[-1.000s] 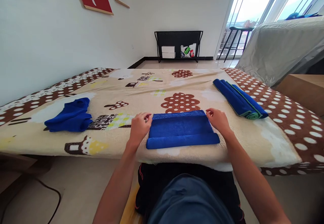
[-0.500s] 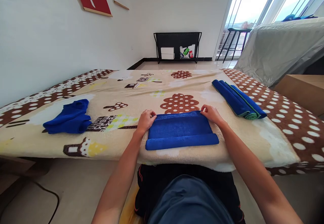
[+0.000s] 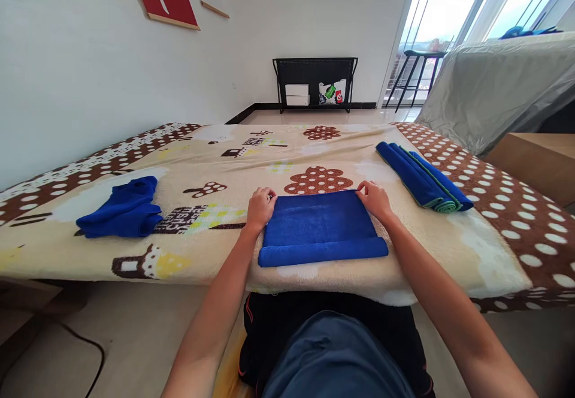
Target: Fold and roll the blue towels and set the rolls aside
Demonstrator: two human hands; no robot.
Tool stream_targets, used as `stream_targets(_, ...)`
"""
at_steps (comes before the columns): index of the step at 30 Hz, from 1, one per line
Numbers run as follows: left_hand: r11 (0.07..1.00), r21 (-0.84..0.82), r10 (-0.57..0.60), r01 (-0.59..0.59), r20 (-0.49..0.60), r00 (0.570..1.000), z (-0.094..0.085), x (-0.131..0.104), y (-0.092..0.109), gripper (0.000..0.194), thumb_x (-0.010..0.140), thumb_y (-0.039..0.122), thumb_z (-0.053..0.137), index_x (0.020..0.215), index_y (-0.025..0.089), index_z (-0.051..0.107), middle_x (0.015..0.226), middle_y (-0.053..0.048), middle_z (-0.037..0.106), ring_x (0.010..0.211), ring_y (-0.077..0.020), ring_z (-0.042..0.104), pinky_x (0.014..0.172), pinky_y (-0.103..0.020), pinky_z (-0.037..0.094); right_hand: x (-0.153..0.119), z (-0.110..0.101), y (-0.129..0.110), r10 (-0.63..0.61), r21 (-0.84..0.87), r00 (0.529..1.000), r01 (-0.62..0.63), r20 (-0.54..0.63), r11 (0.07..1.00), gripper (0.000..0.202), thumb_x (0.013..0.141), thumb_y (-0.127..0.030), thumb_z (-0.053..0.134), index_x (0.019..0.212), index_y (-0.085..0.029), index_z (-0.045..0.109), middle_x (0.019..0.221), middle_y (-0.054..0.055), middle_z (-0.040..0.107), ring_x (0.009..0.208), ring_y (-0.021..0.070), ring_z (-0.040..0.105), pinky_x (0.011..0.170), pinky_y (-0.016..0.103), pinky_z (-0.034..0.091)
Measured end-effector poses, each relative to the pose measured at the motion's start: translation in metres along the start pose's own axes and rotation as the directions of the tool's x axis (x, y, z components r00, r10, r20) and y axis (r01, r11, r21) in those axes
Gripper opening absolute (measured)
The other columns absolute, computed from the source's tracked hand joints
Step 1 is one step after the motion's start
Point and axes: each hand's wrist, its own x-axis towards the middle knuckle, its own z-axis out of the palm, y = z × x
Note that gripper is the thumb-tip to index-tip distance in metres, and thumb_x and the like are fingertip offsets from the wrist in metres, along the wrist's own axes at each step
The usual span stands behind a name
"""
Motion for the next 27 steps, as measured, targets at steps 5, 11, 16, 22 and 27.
stream_targets(5, 0.991, -0.051, 0.127, -0.123, 0.092, 0.988, -0.021, -0.010, 0.024, 0.027, 0.088, 0.023, 0.056, 0.114, 0.022, 0.064, 0.126, -0.008, 0.063, 0.119, -0.0227, 0.057, 0.107, -0.038, 0.040, -0.009, -0.013, -0.020, -0.096, 0.020, 0.995, 0.095, 0.031, 0.995, 0.037, 0.094, -0.028, 0.043, 0.124, -0.016, 0.061, 0.117, 0.013, 0.062, 0.108, 0.0252, 0.058, 0.096, 0.038, 0.043)
stream_targets(11, 0.868, -0.294, 0.496, -0.401, 0.574, 0.652, -0.023, -0.027, 0.071, 0.049, 0.095, 0.033, 0.049, 0.143, 0.027, 0.050, 0.158, -0.002, 0.038, 0.146, -0.0175, 0.034, 0.120, -0.032, 0.026, -0.035, -0.006, -0.070, -0.483, 0.226, 0.767, 0.427, 0.422, 0.876, 0.049, 0.096, -0.047, 0.049, 0.141, -0.029, 0.053, 0.147, -0.001, 0.052, 0.135, 0.0168, 0.047, 0.114, 0.030, 0.034)
stream_targets(16, 0.916, -0.156, 0.366, -0.370, 0.703, 0.610, -0.007, -0.034, 0.058, 0.054, 0.096, 0.044, 0.048, 0.149, 0.036, 0.040, 0.161, -0.001, 0.028, 0.151, -0.0186, 0.020, 0.122, -0.042, 0.018, -0.047, 0.003, -0.067, -0.473, 0.241, 0.677, 0.413, 0.564, 0.878, 0.063, 0.097, -0.058, 0.041, 0.153, -0.030, 0.036, 0.160, 0.000, 0.029, 0.150, 0.0188, 0.022, 0.123, 0.039, 0.018)
stream_targets(22, 0.970, 0.110, 0.118, -0.218, 0.573, 0.811, -0.016, -0.034, 0.012, 0.060, 0.098, 0.055, 0.037, 0.154, 0.032, 0.032, 0.163, -0.008, 0.023, 0.152, -0.0243, 0.018, 0.121, -0.053, 0.012, -0.037, -0.003, -0.012, -0.263, 0.023, 0.838, 0.287, 0.478, 0.958, 0.064, 0.098, -0.057, 0.037, 0.155, -0.030, 0.030, 0.163, 0.004, 0.021, 0.152, 0.0216, 0.016, 0.123, 0.049, 0.012)
stream_targets(27, 0.977, 0.162, 0.054, -0.140, 0.447, 0.893, -0.029, -0.046, -0.007, 0.053, 0.100, 0.049, 0.034, 0.149, 0.029, 0.042, 0.159, -0.007, 0.035, 0.149, -0.0243, 0.028, 0.119, -0.053, 0.021, -0.041, -0.015, 0.020, -0.216, -0.009, 0.866, 0.247, 0.450, 0.969, 0.062, 0.099, -0.055, 0.033, 0.155, -0.028, 0.031, 0.162, 0.005, 0.026, 0.151, 0.0207, 0.020, 0.123, 0.046, 0.014)
